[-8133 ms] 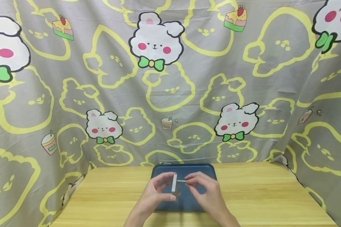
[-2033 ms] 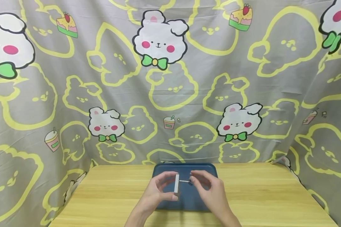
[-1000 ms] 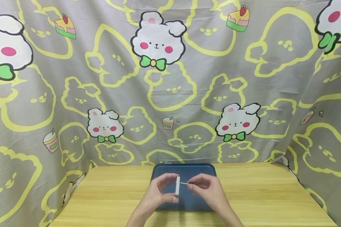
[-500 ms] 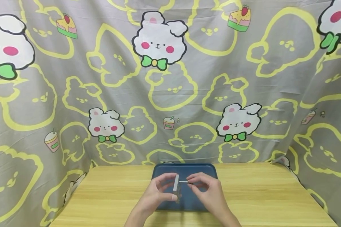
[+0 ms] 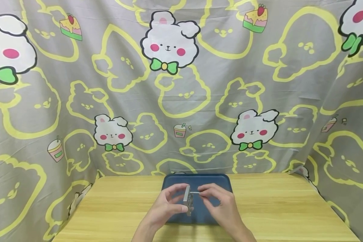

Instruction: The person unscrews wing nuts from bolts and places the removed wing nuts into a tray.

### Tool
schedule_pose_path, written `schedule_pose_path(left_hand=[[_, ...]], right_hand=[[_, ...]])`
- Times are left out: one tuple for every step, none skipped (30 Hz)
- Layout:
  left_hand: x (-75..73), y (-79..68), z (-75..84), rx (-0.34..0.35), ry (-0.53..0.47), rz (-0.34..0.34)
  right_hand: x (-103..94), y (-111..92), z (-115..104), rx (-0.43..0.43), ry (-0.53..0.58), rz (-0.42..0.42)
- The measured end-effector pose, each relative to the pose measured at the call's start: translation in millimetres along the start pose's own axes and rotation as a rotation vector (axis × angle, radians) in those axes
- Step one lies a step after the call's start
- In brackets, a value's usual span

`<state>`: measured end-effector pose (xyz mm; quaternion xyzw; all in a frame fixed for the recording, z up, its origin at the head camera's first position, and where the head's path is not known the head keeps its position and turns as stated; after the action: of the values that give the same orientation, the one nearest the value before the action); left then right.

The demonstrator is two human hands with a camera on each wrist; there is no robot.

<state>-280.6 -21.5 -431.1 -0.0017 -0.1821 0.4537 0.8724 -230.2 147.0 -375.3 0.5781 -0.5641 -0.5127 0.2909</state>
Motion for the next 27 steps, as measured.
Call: schedule_pose_path(left_hand=[[-0.2,0.0,0.1,0.001,-0.002,0.002],[-0.4,0.1,0.2,0.003,-0.002,0.004],[-0.5,0.1,0.4,0.005,-0.001,0.005],[-0.7,0.2,0.5,0.007,-0.001,0.007],[-0.8,0.2,0.8,0.009,-0.001,0.008],[-0.8,0.2,1.1,0.012,-0.002,0.006],[-0.8,0.1,1.1,0.013,-0.004,0.006],[-0.9,0.1,1.4,0.016,-0.005,0.004],[-1.0,0.0,1.6,0.017,-0.005,0.003],[-1.1,-0.1,1.7,0.018,-0.007,0.002],[-1.0,-0.1,1.9,0.02,-0.007,0.0],[-1.0,-0.2,2.1,0.022,-0.005,-0.001],[-1.1,-0.2,2.2,0.022,-0.003,0.0],[-0.9,-0.2,2.5,0.024,0.0,-0.001],[-0.9,-0.2,2.7,0.027,0.003,-0.001],[-0.8,-0.2,3.1,0.031,0.008,0.0],[-0.8,-0.2,3.3,0.034,0.013,0.001],[-0.8,-0.2,3.6,0.038,0.017,0.001],[-0.8,-0.2,3.8,0.042,0.02,0.0],[-0.8,-0.3,4.2,0.047,0.023,0.0],[-0.9,-0.3,4.4,0.052,0.025,-0.001],[-0.9,-0.2,4.7,0.057,0.027,-0.002],[-0.8,-0.2,5.0,0.06,0.027,-0.005],[-0.9,-0.2,5.3,0.064,0.031,-0.004],[-1.0,-0.2,5.6,0.068,0.036,-0.003],[-1.1,-0.2,6.0,0.072,0.04,-0.001],[-1.2,-0.3,6.3,0.076,0.046,0.001]], right_hand=[[0.3,0,0,0.005,-0.001,-0.003],[0.5,0,1,0.011,-0.004,-0.006],[0.6,0,1,0.012,-0.004,-0.007],[0.8,0,1,0.014,-0.003,-0.009],[1.0,1,1,0.018,-0.003,-0.011],[1.2,1,1,0.021,-0.002,-0.012],[1.2,1,1,0.023,0.0,-0.012],[1.2,2,1,0.025,0.003,-0.01],[1.2,2,1,0.028,0.008,-0.009],[1.2,2,1,0.032,0.013,-0.007],[1.1,2,1,0.034,0.019,-0.005],[1.0,2,1,0.035,0.029,-0.001],[0.8,3,1,0.037,0.041,0.003],[0.8,2,2,0.042,0.054,0.006],[0.7,2,3,0.05,0.064,0.009],[0.6,1,4,0.062,0.076,0.01],[0.4,1,5,0.075,0.085,0.012],[0.3,0,6,0.094,0.093,0.012],[0.1,-1,8,0.112,0.099,0.012],[-0.1,-2,10,0.133,0.104,0.012],[-0.3,-2,11,0.151,0.108,0.011],[-0.5,-3,12,0.167,0.114,0.011],[-0.7,-3,13,0.179,0.117,0.011],[-0.8,-4,14,0.196,0.121,0.011],[-0.9,-4,15,0.209,0.125,0.012],[-0.9,-4,15,0.213,0.127,0.01],[-1.0,-4,16,0.225,0.131,0.011]])
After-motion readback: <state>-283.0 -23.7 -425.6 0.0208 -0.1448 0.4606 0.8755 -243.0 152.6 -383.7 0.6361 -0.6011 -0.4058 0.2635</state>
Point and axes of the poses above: each hand's wrist, its own y-axis towards the middle knuckle, its own x-axis out of the palm, z = x × y, the point moved 9 cm from there along y, towards the middle knuckle, and after that the axes turned 14 degrees about -x, right-handed, at the moved point
